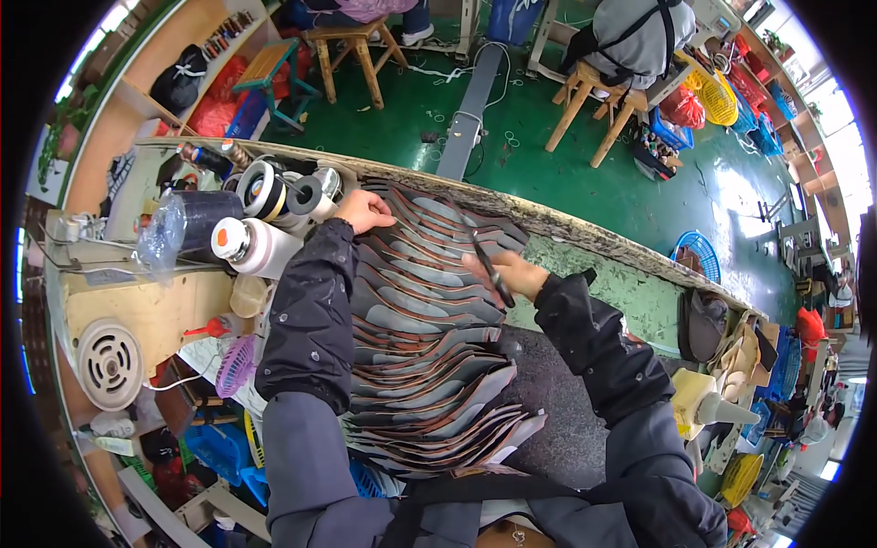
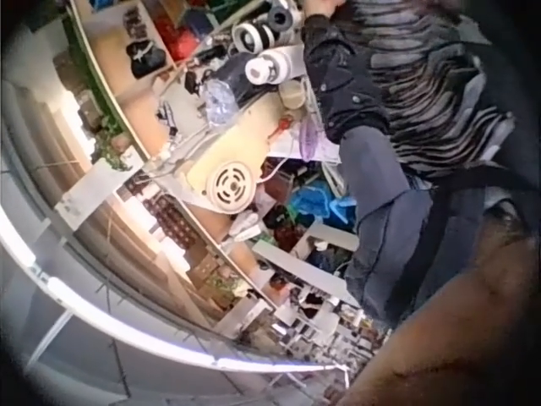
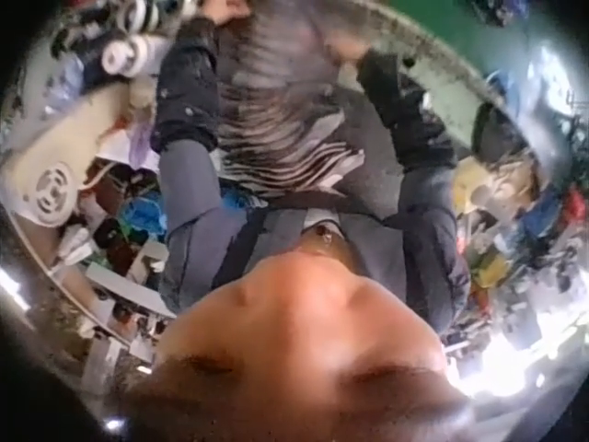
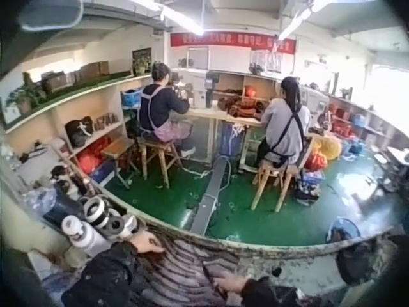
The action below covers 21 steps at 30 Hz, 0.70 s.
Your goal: The person applies adhesive to shoe parts using a glue brush and trims excess material from the shoe parts with scissors.
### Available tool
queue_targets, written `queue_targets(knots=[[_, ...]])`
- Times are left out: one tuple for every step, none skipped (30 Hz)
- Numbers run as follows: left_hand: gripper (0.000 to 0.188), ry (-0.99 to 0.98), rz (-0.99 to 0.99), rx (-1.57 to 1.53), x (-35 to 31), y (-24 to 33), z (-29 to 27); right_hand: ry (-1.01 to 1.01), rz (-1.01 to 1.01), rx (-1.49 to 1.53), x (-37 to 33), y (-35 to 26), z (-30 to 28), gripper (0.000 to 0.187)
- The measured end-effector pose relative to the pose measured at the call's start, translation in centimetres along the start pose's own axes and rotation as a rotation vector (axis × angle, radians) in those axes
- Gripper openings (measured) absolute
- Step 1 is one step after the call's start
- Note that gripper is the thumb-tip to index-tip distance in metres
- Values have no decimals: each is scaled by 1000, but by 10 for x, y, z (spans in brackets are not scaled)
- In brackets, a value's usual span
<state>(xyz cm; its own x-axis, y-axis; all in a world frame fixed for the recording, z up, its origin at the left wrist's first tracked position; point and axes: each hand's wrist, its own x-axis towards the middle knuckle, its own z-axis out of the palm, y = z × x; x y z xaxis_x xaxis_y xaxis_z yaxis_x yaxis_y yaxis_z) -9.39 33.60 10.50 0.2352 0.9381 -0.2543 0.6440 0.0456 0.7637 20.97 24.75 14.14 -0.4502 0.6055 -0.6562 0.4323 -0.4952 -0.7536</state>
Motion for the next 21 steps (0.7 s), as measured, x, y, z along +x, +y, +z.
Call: queue_targets(knots=[[25,-76,-83,-35,-3,6,-7,-67,22,181,-12,-13,13,72],[27,-151,-168,-69,-6,10,-11,-140,71,261,-14,-15,20,72],[26,-192,-193,-140,-8,11,-13,-208,115,339,-17,-18,23,71],[26,-197,-200,-150,-8,12,-13,-201,124,346,-16,-16,25,66],[26,-202,-207,-160,-7,13,-12,-199,118,343,-14,-13,25,66],[26,-224,-220,-138,-10,18,-14,-197,98,369,-12,-10,26,65],[26,-222,-222,-135,-9,14,-15,-194,80,395,-11,-9,26,64],[26,-197,-196,-139,-6,8,-14,-209,86,427,-12,-7,24,62],[26,-172,-171,-145,-5,3,-14,-213,86,427,-11,-5,23,62],[25,-128,-163,-99,-5,5,-14,-208,87,414,-9,-3,22,63],[24,-47,-97,-74,0,-4,-10,-203,89,401,-7,-1,22,63],[22,29,-27,-53,4,-3,-4,-199,92,402,-7,0,22,63],[19,101,0,53,5,-1,5,-193,108,415,-7,0,22,63],[19,153,42,138,7,1,15,-188,124,428,-6,0,22,63],[19,207,81,225,6,4,21,-212,125,439,-4,-1,24,66],[19,228,109,195,6,1,25,-253,137,468,-2,-2,24,68],[19,229,106,197,4,0,23,-295,147,497,2,-3,25,71],[20,264,97,222,2,7,18,-375,172,527,9,-5,24,76],[21,301,87,249,0,12,13,-408,182,570,15,-8,25,78],[25,299,81,161,2,8,6,-442,191,612,19,-12,27,80],[26,254,73,150,-4,10,-1,-498,232,669,24,-17,32,78]])
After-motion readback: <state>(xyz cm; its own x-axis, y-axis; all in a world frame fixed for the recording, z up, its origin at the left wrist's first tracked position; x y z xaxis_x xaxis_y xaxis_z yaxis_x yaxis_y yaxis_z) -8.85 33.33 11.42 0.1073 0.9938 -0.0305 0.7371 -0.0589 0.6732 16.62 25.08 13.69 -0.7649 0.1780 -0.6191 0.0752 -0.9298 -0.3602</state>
